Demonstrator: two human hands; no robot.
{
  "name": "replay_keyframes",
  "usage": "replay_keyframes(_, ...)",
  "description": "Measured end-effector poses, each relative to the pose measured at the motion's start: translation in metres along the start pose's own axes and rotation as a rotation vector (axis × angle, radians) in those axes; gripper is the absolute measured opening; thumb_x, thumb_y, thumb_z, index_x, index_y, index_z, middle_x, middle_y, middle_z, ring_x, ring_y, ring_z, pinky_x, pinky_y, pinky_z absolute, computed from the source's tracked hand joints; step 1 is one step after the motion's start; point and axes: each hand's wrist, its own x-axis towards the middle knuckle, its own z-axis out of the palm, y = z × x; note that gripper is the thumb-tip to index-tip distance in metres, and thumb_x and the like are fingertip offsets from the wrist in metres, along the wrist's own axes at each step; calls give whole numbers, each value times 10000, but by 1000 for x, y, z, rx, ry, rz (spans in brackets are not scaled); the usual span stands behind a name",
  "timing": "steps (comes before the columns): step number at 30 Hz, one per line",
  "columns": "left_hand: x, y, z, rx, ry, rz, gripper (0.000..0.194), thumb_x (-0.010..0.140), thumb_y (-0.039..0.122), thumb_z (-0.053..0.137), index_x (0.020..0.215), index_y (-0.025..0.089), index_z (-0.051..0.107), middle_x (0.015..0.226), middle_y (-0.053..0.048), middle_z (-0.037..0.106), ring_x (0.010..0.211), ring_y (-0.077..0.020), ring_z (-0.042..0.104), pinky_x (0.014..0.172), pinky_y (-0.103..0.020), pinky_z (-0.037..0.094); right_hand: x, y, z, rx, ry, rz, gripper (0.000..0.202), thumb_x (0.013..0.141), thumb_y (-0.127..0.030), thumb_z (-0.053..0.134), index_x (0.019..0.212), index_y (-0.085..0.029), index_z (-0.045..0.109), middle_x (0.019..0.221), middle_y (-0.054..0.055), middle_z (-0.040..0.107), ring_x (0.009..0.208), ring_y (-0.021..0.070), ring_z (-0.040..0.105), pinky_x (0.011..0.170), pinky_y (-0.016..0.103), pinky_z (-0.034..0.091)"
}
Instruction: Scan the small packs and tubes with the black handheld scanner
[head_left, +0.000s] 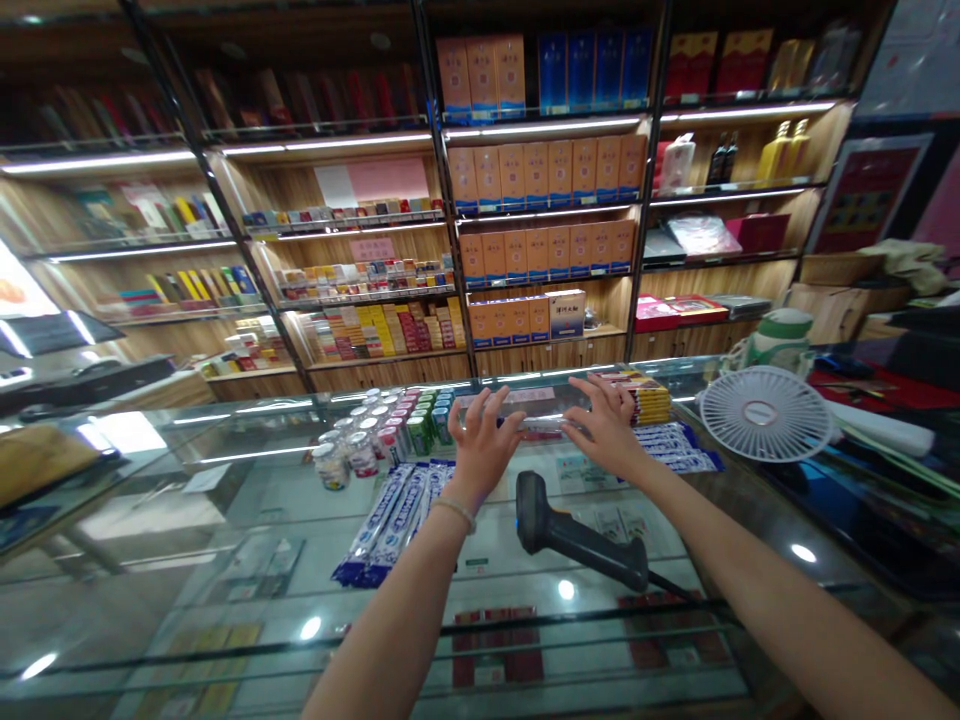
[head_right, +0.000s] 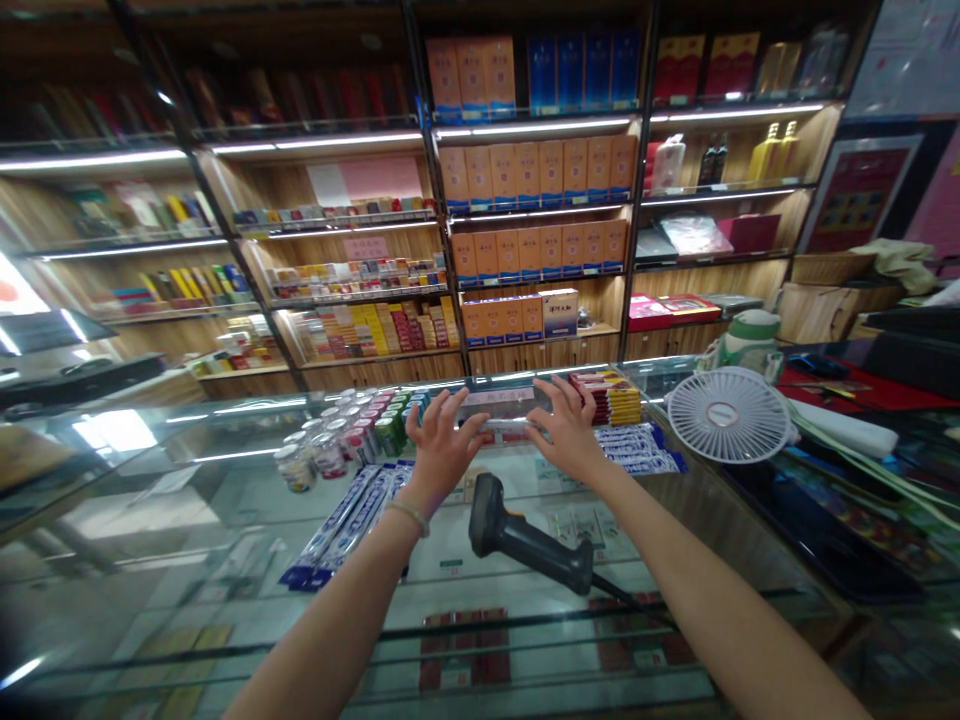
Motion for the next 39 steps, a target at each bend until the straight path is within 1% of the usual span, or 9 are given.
replay_keyframes(3,0,0,-1,1,-2,-7,220,944,424,601,1141,381,688,1544,-36,516,1461,-308,393,1222,-634,70,0,1,0,-56,23,-38,219,951,-420,568,925,-279,734,1518,69,476,1457,314,290,1186,572,109)
replay_keyframes(5,1,0,-2,-6,-8,-17,233,936,431,614,1151,383,688,1554,-36,505,1466,-311,386,1222,-637,64,-1,4,0,-103,48,-72,216,927,-453,608,1011,-297,731,1517,75,470,1461,313,283,1201,568,84)
replay_keyframes(9,1,-2,-4,-4,5,-25,254,931,440,623,1171,388,688,1566,-33,492,1464,-312,388,1226,-623,54,-2,9,2,-176,104,-127,406,851,-513,707,1206,-317,677,1523,92,453,1460,333,284,1218,570,68)
replay_keyframes(18,1,-8,4,66,177,61,293,838,400,760,1121,365,696,1539,-41,522,1419,-308,435,1225,-586,35,-2,10,4,-204,150,-117,279,869,-452,717,1104,-304,698,1501,88,468,1452,306,313,1214,549,104)
replay_keyframes(24,1,-6,2,67,163,47,330,808,391,793,1122,367,695,1537,-50,521,1413,-323,434,1211,-599,57,-2,9,1,-211,133,-98,271,876,-436,713,1114,-307,699,1490,91,485,1448,306,319,1204,542,121)
replay_keyframes(29,2,-6,0,46,137,19,335,808,376,793,1126,352,693,1536,-66,521,1409,-335,439,1195,-618,101,7,11,-4,-238,26,-154,293,879,-446,705,1129,-293,693,1503,88,493,1457,313,313,1208,553,110)
replay_keyframes(33,3,-8,-1,39,127,0,301,815,329,786,1101,322,693,1529,-78,527,1409,-339,439,1182,-620,134,16,6,-21,-267,-114,-206,567,897,-528,657,1390,-264,565,1569,119,432,1506,323,245,1224,559,95)
replay_keyframes(36,3,-9,-1,24,131,-14,278,824,307,775,1090,311,694,1523,-85,533,1404,-343,444,1178,-620,146,16,-10,-42,-291,-178,-200,649,949,-566,558,1511,-263,443,1636,119,335,1542,325,170,1232,571,78)
replay_keyframes(39,3,-10,-1,-8,121,-22,270,826,293,769,1085,314,700,1503,-80,552,1402,-341,446,1181,-615,149,6,-33,-62,-291,-267,-179,581,984,-592,470,1495,-316,470,1657,83,304,1557,326,132,1233,580,92)
